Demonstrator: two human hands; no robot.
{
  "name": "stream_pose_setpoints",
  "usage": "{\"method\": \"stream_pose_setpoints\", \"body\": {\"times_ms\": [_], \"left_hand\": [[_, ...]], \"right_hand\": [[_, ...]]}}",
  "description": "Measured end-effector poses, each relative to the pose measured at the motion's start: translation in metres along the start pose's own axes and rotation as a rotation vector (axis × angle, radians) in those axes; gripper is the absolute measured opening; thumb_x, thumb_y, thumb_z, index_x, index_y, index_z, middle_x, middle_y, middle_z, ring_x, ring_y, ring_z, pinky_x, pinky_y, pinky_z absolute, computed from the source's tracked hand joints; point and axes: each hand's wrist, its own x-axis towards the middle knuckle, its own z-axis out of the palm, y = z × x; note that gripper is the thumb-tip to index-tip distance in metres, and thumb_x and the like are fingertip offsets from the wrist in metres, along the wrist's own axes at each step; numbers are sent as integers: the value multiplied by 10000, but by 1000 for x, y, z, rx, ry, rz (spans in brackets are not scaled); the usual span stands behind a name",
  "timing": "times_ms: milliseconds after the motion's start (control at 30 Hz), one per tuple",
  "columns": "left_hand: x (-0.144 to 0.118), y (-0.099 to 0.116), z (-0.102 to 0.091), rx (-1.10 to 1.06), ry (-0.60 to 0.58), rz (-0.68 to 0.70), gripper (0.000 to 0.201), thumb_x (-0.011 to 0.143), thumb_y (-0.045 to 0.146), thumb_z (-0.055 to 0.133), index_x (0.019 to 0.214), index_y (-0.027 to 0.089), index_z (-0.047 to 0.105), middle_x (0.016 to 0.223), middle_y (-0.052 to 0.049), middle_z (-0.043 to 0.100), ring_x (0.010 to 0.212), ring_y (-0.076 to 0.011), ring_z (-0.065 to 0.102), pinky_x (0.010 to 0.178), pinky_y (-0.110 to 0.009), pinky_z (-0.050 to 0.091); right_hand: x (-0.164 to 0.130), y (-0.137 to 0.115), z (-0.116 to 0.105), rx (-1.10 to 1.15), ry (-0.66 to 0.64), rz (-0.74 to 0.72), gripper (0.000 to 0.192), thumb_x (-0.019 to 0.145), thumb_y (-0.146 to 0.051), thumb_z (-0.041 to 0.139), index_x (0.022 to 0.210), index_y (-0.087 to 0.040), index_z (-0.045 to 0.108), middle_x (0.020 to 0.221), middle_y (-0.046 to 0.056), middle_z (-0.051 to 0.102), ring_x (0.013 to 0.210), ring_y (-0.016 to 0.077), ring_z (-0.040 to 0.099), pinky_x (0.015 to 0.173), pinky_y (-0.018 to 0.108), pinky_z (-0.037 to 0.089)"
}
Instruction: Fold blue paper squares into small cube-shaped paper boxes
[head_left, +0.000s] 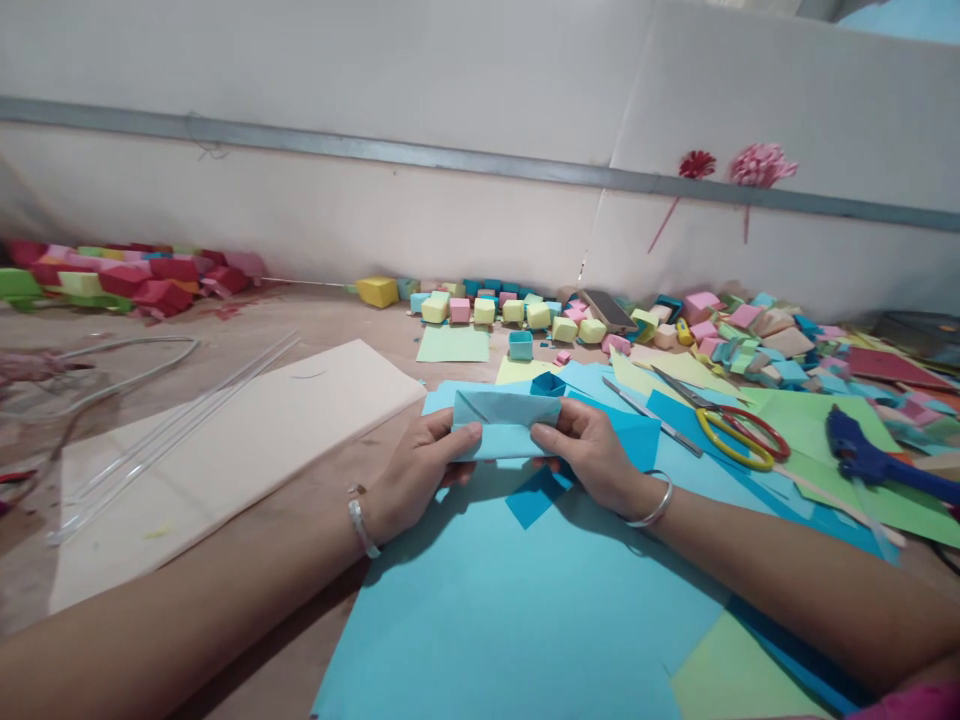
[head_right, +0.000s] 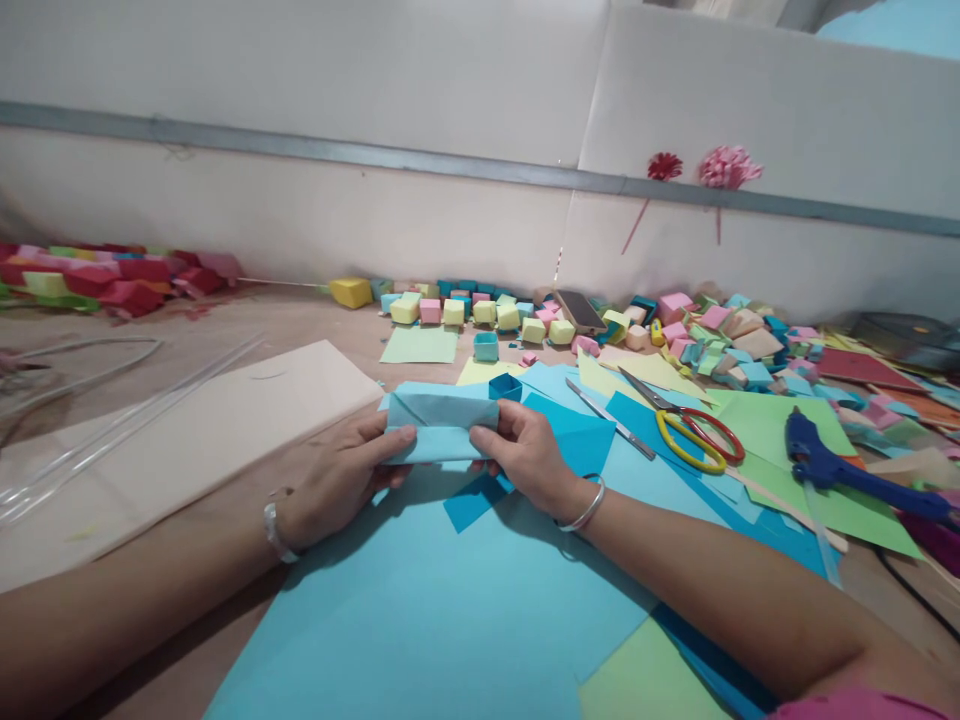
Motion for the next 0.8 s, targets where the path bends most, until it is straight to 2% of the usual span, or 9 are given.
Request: {"method": "stream_pose_setpoints", "body": {"times_ms": [133, 267, 333, 533, 633, 700, 800], "left_hand": [[3, -1, -1, -103, 11, -17, 168, 805, 326, 590, 836, 162, 567, 622, 17, 594, 443, -78, 456, 404, -179, 295], [2, 3, 1, -87, 55, -19, 180, 806, 308, 588, 910, 161, 595, 601, 17, 607, 414, -62, 448, 389, -154, 271], [0, 4, 3, -100, 64, -13, 213, 815, 330, 592, 949, 165, 611, 607, 11, 619, 429, -66, 464, 390, -148, 277], [1, 0, 2, -159, 53, 55, 169, 750, 185, 561, 822, 125, 702, 610, -32, 638, 515, -109, 558, 426, -180, 389], [3, -1, 2, -255, 41, 75, 138, 707, 170, 569, 727, 113, 694, 669, -51, 644, 578, -143, 611, 457, -214, 452], [3, 1, 2, -330, 28, 74, 159, 732, 248, 584, 745, 117, 674, 697, -58, 643, 599, -173, 632, 465, -251, 482], [2, 5, 5, -240, 56, 93, 219, 782, 353, 628, 829, 139, 628, 674, -34, 635, 594, -169, 629, 479, -257, 495]], "right_hand": [[2, 2, -1, 95, 4, 52, 174, 755, -301, 688, 842, -171, 611, 604, -43, 604, 482, 91, 595, 384, 160, 395], [5, 4, -1, 206, 9, 116, 236, 716, -277, 696, 913, -147, 685, 519, -17, 625, 419, 89, 566, 354, 150, 372], [6, 3, -1, 248, 37, 141, 234, 682, -262, 713, 878, -134, 713, 505, 5, 638, 398, 88, 556, 345, 149, 370], [8, -4, -2, 340, 117, 172, 108, 592, -176, 727, 697, -149, 732, 480, 11, 629, 373, 70, 532, 351, 138, 375], [10, -4, -4, 366, 152, 137, 62, 565, -150, 716, 626, -159, 719, 625, 24, 683, 416, 71, 564, 361, 147, 399], [11, -1, -4, 343, 158, 73, 68, 569, -136, 682, 616, -161, 723, 765, 38, 705, 454, 78, 589, 368, 161, 419], [12, 2, -4, 265, 154, -29, 135, 595, -128, 618, 643, -164, 739, 875, 45, 694, 506, 95, 619, 401, 188, 459]]}}
